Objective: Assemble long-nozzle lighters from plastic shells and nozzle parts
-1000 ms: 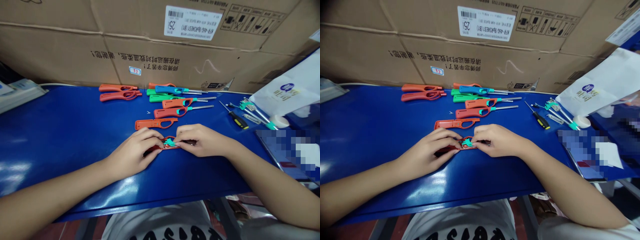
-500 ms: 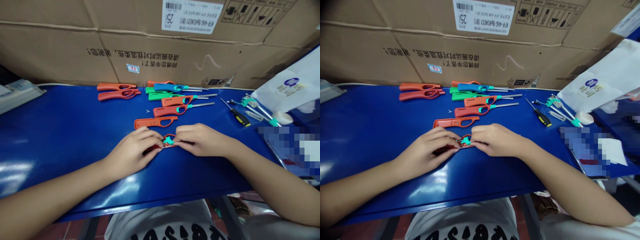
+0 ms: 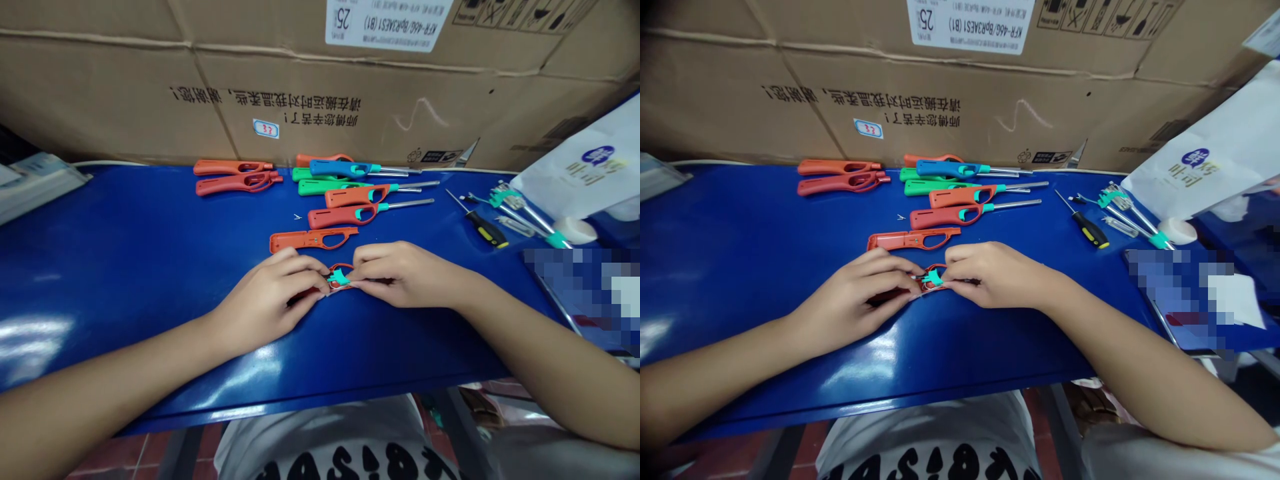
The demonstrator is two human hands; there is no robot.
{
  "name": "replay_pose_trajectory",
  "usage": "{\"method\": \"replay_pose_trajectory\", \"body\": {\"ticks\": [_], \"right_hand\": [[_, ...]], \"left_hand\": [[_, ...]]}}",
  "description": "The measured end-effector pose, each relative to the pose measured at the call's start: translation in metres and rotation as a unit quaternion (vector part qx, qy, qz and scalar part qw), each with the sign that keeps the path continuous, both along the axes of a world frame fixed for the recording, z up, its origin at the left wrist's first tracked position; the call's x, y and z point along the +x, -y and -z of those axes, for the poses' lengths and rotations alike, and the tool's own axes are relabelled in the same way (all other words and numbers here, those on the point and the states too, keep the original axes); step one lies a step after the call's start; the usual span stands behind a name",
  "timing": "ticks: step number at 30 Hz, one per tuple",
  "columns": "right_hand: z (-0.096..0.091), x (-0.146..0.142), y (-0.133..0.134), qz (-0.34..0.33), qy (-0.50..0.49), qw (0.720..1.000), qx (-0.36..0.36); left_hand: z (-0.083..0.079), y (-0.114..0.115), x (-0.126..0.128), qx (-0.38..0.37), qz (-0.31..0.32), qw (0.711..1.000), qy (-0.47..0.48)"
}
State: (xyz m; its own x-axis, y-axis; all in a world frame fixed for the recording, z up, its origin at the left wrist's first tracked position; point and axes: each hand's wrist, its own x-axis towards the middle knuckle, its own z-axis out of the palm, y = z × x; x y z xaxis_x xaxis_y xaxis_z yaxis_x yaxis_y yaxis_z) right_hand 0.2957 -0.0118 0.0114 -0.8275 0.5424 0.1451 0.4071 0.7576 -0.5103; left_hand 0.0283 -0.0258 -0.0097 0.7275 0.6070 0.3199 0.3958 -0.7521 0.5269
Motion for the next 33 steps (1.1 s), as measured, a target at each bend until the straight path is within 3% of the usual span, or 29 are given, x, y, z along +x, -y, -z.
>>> {"method": "replay_pose_trajectory", "body": {"ticks": [10, 17, 25, 33], "right_hand": [[-0.0029, -0.0005, 0.0001, 0.009, -0.015, 1.000, -0.025], [-0.0001, -0.0023, -0.0036, 0.046, -0.051, 0.992, -0.104], [0.0003, -0.0014, -0.0002, -0.018, -0.014, 1.000, 0.012], [-0.0006, -0.0010, -0.0002, -0.022, -0.013, 0.998, 0.056]], "left_hand": [[-0.0001, 0.0011, 0.0009, 0.006, 0.008, 1.000, -0.011], [-0.0007, 0.0008, 0.0008, -0.013, 0.004, 1.000, -0.007], [-0.0034, 0.0025, 0.0014, -0.047, -0.002, 0.999, 0.002], [-0.0011, 0.0018, 0.0013, -0.054, -0.004, 0.999, 0.008]]}}
